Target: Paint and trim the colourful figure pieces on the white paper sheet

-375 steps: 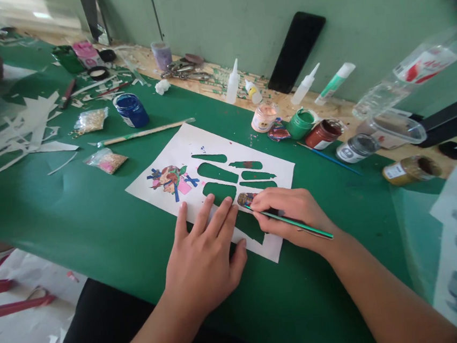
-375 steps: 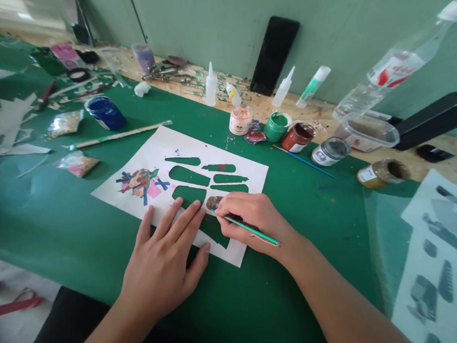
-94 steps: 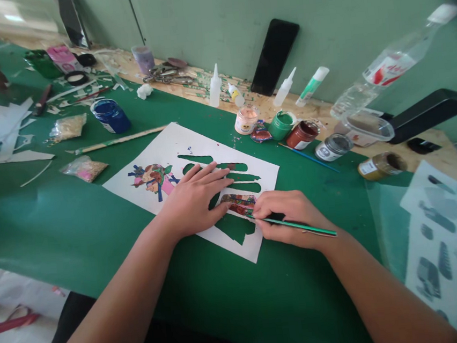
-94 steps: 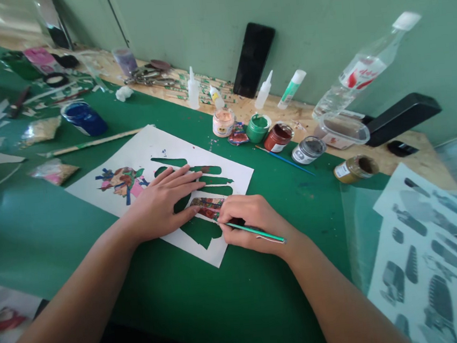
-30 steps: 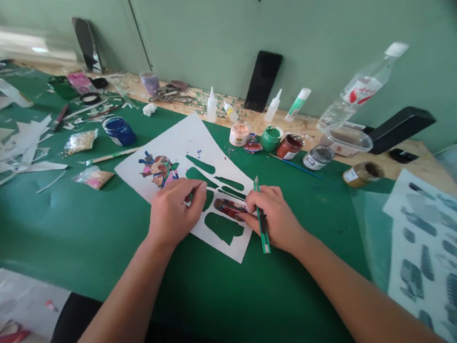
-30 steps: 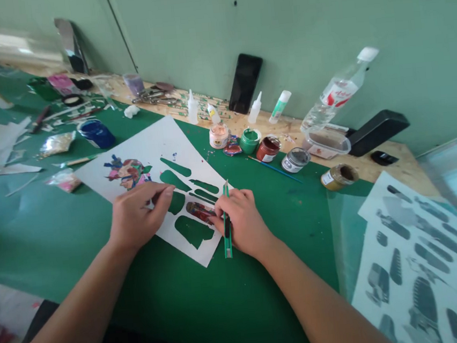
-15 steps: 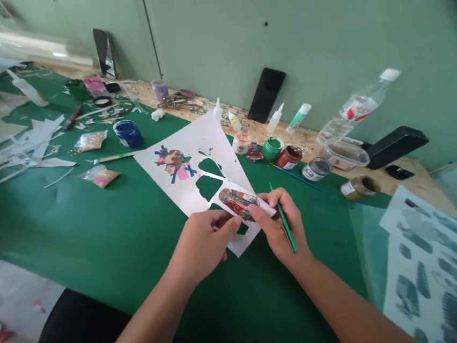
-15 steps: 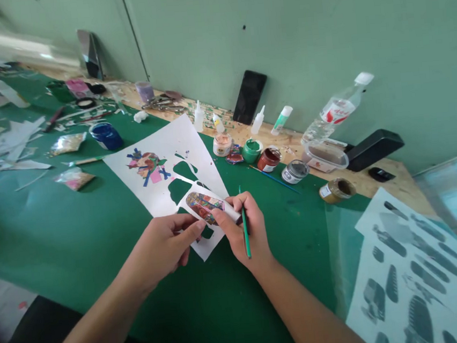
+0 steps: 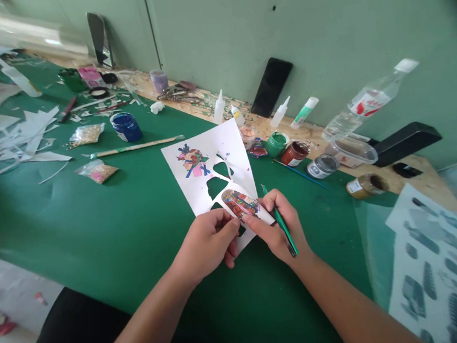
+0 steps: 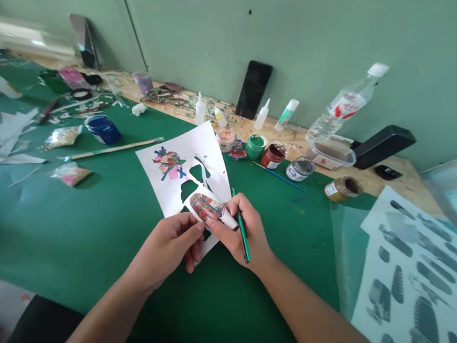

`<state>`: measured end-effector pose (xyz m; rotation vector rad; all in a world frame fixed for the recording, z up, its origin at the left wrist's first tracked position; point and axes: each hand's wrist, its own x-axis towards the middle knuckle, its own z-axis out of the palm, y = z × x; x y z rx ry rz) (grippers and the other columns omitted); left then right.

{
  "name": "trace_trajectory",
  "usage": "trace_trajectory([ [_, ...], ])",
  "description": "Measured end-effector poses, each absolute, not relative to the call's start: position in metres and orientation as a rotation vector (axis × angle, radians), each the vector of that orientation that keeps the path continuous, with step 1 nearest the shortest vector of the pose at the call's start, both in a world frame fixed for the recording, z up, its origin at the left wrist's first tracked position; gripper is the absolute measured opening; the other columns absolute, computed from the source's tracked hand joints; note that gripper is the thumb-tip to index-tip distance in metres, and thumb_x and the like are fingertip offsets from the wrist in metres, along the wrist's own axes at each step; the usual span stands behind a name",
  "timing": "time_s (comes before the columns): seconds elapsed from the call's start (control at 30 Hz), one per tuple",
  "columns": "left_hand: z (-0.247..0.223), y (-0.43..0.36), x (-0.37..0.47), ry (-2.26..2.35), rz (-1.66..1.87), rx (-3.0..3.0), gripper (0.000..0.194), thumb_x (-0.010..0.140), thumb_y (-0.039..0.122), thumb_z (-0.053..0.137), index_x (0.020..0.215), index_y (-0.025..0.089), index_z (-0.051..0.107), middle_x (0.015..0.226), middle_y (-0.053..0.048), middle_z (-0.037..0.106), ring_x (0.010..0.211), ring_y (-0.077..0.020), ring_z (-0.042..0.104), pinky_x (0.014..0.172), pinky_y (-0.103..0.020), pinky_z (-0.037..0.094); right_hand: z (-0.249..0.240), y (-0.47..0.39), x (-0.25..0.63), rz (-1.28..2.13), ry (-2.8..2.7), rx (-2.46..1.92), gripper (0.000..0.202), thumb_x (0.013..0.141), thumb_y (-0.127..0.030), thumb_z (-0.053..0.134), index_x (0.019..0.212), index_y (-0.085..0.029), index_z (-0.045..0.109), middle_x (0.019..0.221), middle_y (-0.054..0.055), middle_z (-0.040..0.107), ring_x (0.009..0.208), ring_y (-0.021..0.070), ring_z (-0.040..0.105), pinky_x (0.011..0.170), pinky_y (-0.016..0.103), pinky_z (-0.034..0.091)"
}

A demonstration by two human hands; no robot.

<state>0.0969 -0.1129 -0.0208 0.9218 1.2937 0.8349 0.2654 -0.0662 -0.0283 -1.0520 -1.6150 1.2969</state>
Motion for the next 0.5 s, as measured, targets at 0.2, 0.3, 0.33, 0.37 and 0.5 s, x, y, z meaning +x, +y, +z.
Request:
trace_trajectory([
  [0.2,-0.0210,-0.1147,0.0951,1.261,0.850,0.950,0.023,0.096,0.032,0.051,0.078,0.019,0.050,0.057,0.003,0.063,0.042,-0.0098,0.058,0.043,-0.019,0.045,-0.0275,-0.0675,0.2640,1.317,-1.581,-1.115,0.045,0.083,-0.035,0.075,0.080,-0.024,0.031,0.067,-0.009,0.036,0.052,0.0079,0.033,0.048,0.024,0.027],
  [0.3,-0.0208,-0.1154,0.0944,1.244,0.849,0.962,0.024,0.097,0.032,0.050,0.078,0.019,0.048,0.057,0.003,0.063,0.042,-0.0095,0.058,0.043,-0.018,0.045,-0.0274,-0.0673,0.2639,1.337,-1.567,-1.120,0.045,0.083,-0.035,0.075,0.081,-0.024,0.032,0.067,-0.009,0.037,0.051,0.0076,0.033,0.047,0.024,0.027],
  [0.33,-0.0206,-0.1154,0.0944,1.238,0.853,0.959,0.023,0.097,0.032,0.050,0.078,0.019,0.048,0.057,0.003,0.063,0.042,-0.0093,0.059,0.043,-0.018,0.045,-0.0275,-0.0673,0.2639,1.343,-1.560,-1.120,0.045,0.083,-0.035,0.075,0.081,-0.024,0.032,0.067,-0.008,0.038,0.051,0.0074,0.034,0.047,0.024,0.027],
  [0.37,-0.0205,-0.1153,0.0946,1.232,0.860,0.955,0.023,0.097,0.031,0.049,0.078,0.019,0.048,0.057,0.003,0.063,0.042,-0.0091,0.059,0.043,-0.018,0.045,-0.0276,-0.0673,0.2637,1.350,-1.554,-1.121,0.045,0.083,-0.035,0.075,0.081,-0.025,0.032,0.068,-0.008,0.039,0.051,0.0073,0.034,0.047,0.023,0.028],
  [0.5,-0.0203,-0.1150,0.0970,1.226,0.904,0.948,0.021,0.096,0.027,0.049,0.077,0.018,0.048,0.056,0.003,0.063,0.041,-0.0084,0.058,0.042,-0.017,0.045,-0.0284,-0.0679,0.2626,1.350,-1.543,-1.123,0.045,0.083,-0.035,0.075,0.082,-0.025,0.031,0.072,-0.007,0.044,0.052,0.0074,0.036,0.046,0.023,0.031],
])
